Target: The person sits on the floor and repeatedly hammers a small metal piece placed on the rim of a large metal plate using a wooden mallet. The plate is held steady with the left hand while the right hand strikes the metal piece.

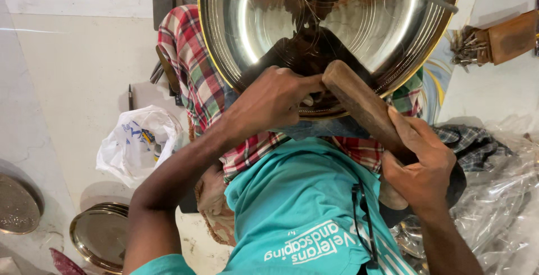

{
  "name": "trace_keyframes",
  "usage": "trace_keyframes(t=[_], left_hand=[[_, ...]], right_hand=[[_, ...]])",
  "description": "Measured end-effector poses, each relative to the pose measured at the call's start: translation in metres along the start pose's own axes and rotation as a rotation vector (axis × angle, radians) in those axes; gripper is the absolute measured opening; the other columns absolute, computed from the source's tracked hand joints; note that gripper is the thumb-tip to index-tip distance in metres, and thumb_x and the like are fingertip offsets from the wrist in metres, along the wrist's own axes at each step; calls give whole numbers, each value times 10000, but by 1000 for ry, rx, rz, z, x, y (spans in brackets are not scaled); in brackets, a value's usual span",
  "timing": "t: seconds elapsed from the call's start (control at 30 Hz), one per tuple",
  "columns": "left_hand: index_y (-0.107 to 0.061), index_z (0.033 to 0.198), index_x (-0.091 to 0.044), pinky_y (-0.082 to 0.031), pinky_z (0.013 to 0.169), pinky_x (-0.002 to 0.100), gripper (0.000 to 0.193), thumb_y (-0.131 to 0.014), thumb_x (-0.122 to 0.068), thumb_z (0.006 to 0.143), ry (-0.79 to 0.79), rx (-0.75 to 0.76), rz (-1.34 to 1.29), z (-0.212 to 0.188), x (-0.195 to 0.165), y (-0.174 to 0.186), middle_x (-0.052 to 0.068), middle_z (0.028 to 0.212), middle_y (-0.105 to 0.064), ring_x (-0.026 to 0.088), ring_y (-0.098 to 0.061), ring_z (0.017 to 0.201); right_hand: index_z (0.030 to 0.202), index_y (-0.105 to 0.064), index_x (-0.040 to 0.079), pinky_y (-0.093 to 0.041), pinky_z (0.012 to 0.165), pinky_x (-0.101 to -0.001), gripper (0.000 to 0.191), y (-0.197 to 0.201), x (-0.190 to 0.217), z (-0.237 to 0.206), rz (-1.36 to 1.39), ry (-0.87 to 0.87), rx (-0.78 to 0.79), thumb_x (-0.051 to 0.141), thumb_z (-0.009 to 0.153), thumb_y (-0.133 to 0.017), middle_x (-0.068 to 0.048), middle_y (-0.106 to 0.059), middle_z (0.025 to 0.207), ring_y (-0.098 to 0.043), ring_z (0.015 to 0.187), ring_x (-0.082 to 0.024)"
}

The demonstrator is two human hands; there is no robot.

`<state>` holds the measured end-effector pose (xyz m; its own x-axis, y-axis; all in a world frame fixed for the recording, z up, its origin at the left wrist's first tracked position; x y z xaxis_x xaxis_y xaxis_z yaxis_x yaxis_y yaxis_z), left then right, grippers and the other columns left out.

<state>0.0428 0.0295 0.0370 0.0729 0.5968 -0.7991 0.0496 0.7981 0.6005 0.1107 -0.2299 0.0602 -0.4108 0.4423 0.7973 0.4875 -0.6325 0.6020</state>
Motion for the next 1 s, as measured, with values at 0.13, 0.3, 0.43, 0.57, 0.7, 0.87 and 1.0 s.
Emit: trace_keyframes(t=[0.13,0.3,0.43,0.57,0.7,0.87,1.0], left_hand=[[-660,1298,-104,-583,670,426,583,-668,60,739,47,126,-21,2,4,0,157,925,-777,281,-762,708],[-641,1342,-105,-633,728,387,621,-641,108,758,-118,-42,-118,5,6,7,146,1049,-783,258,-793,873],[-631,1339,-137,-595,639,399,652,-674,115,739,-143,66,21,17,12,-1,117,949,-771,242,-768,785],[-634,1346,-172,-552,494,391,737,-659,158,688,-116,238,124,31,19,-8,118,776,-747,248,-727,622],[-639,1334,-199,-542,467,395,727,-662,150,696,-129,315,164,38,16,-8,113,740,-741,251,-728,623],[-662,1275,-168,-541,564,448,594,-685,87,738,-288,347,160,41,12,3,122,774,-739,315,-730,702],[-684,1231,-181,-534,544,478,613,-691,68,672,-341,305,185,43,5,6,132,746,-729,354,-721,688]], right_hand=[[1411,-620,-41,-535,902,-254,566,-3,-7,-20,25,-132,-89,-37,855,-724,-124,-722,1141,-658,963,-105],[1445,-580,-70,-512,984,-271,657,-12,-20,-32,123,-194,-13,-64,796,-679,-161,-695,1238,-656,1093,-140],[1481,-532,-71,-531,1022,-282,709,-19,-29,-42,238,-259,-38,-50,787,-678,-150,-703,1239,-677,1120,-145],[1451,-570,-87,-524,1004,-294,698,-23,-29,-48,127,-215,-47,-58,761,-671,-193,-700,1286,-667,1133,-170],[1443,-576,-86,-548,950,-284,689,-24,-32,-52,135,-268,-51,-32,764,-683,-190,-716,1234,-693,1073,-167],[1426,-589,-93,-542,920,-282,663,-20,-31,-58,59,-185,-119,-28,777,-711,-184,-707,1214,-676,1037,-161],[1373,-606,-70,-543,820,-281,606,-21,-36,-59,-21,-30,-210,-9,783,-731,-179,-681,1097,-668,931,-197]])
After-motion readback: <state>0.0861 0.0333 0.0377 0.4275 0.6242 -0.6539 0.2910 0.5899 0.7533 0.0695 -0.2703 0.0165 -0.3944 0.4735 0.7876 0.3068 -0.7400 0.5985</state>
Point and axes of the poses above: each hand's wrist, its own z-axis towards the middle knuckle, its own y-axis out of the back of the hand, x = y × z, the point moved 4 cm from there along z, towards the middle knuckle
